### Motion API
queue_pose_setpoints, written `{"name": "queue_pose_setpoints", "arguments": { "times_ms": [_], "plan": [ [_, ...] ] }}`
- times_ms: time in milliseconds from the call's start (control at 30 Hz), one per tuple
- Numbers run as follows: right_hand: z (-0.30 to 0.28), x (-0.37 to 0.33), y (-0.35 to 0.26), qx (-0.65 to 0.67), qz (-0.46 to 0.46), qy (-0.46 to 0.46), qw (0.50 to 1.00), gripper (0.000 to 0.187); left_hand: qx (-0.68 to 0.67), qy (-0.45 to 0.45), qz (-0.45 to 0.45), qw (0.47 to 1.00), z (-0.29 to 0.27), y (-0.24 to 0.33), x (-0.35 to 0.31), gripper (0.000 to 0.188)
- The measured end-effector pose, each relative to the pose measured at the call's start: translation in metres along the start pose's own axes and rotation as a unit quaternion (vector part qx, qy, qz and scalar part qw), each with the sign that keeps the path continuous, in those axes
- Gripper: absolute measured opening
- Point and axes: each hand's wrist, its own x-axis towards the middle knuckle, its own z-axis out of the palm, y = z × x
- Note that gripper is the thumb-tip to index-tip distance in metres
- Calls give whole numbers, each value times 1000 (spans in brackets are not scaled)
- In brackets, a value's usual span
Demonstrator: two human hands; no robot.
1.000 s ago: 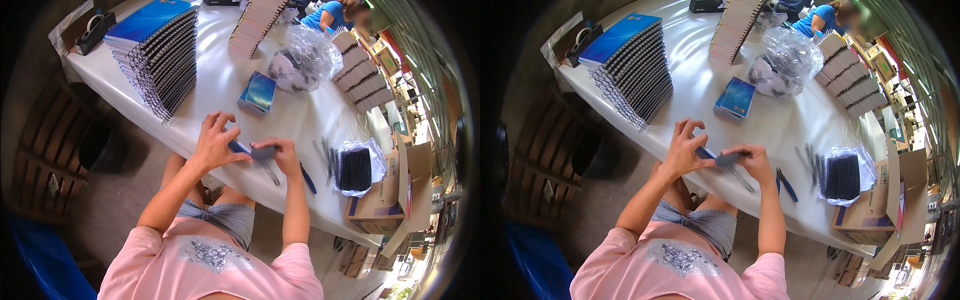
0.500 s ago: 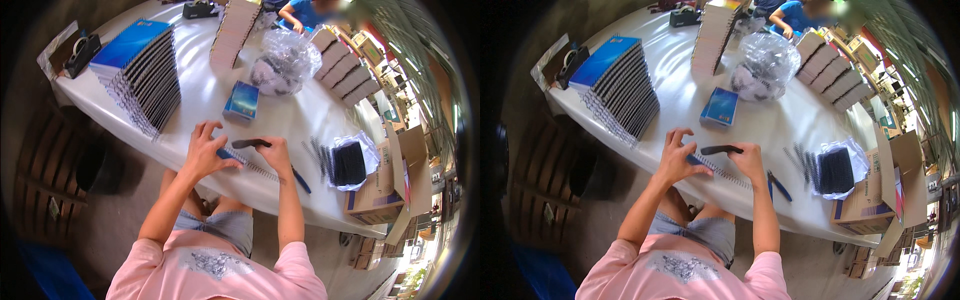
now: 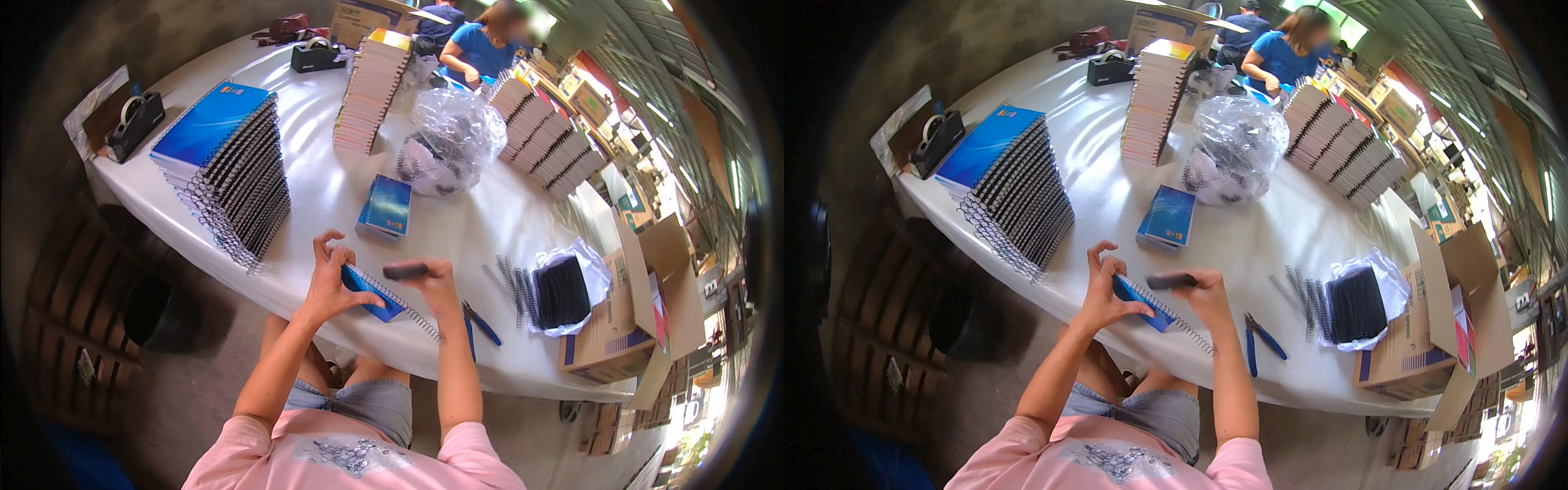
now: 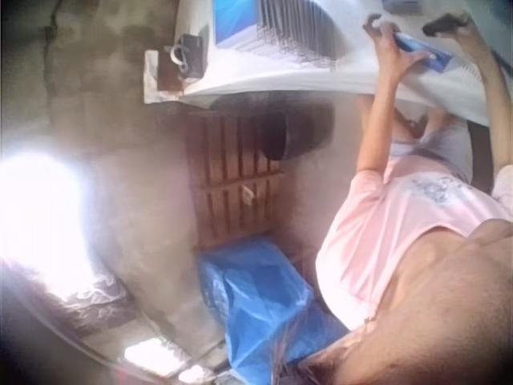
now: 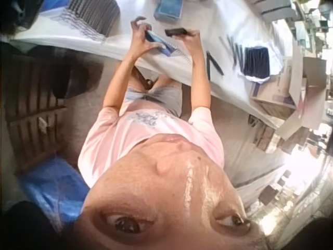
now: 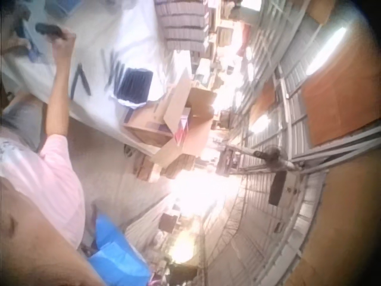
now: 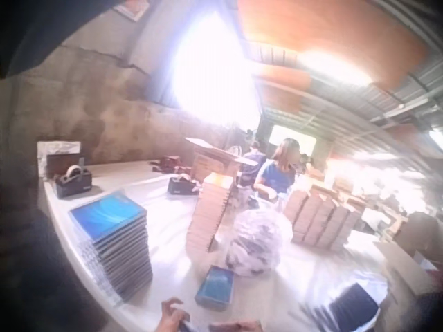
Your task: The person picks up spiral-bound notebooks and uses pliers to trim and adjust the metal coil ends of the binding before stacking the finished notebooks.
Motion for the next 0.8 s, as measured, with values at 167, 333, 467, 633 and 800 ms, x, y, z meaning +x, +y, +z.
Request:
{"name": "queue_pose_setpoints", "arguments": {
  "times_ms": [167,333,467,633,800],
  "plan": [
    [1,7,-6,-136,47,20,989,32,-58,3,-39,998,1,-11,-5,98],
    [17,13,-1,-34,-14,-11,999,28,-133,-25,-95,986,1,-14,-7,101],
    [23,14,-19,-95,4,-24,995,28,-111,-39,-83,990,-2,-18,-10,104],
    [19,21,-4,-72,7,2,997,30,-95,-22,-32,995,0,-17,-7,103],
    [21,25,12,-159,43,-4,986,20,-112,-45,-37,992,2,-20,-10,100]
  ]
}}
